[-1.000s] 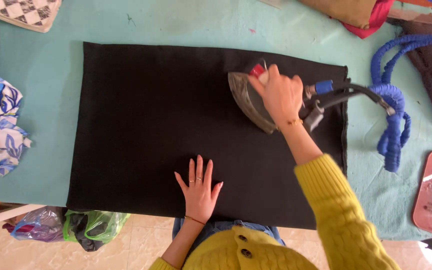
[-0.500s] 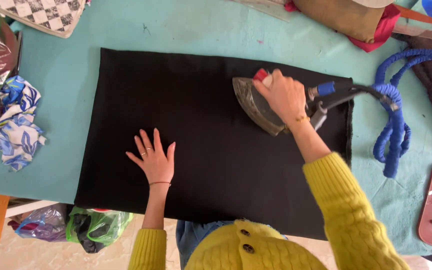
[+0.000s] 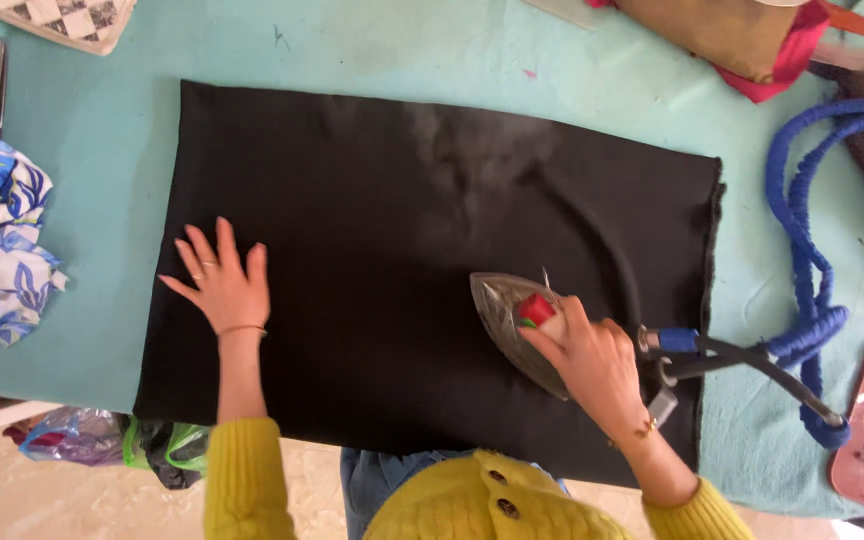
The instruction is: Ironing a piece of black fabric on a work table using a steam iron
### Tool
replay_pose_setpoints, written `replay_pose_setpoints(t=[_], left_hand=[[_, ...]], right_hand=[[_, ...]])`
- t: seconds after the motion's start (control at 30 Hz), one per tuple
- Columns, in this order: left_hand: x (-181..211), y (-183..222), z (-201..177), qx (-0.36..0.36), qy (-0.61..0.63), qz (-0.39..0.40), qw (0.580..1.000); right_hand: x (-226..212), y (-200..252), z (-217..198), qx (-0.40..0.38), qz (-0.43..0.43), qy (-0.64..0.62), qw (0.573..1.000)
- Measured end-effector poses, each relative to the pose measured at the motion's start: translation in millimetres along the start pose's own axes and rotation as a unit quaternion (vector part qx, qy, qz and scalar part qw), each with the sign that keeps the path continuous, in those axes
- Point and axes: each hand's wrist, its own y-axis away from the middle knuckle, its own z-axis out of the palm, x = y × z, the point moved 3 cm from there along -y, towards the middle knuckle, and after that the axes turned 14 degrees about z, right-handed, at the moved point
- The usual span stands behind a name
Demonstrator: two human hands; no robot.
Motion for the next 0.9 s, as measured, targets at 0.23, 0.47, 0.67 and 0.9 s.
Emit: replay_pose_setpoints(t=[0.23,0.47,0.67,0.9], left_hand=[[-8,-10,-4,0.002,0.022,-0.020,1.000],[-19,-9,5,-0.005,0.034,-0.021,0.999],[-31,-8,11,0.030,0.055,-0.008,0.998],[-43,-12,8,0.071,-0.053,0.023,0.996]], right_hand=[[-18,-9,3,0.093,-0.057,0.002,0.994],[-77,-79,13,0.220,-0.109,0.066,0.967],[-132,-167,8,0.290,-0.123,0.081,0.946],[-147,-181,-3,0.193,-0.120,-0.009,0.974]])
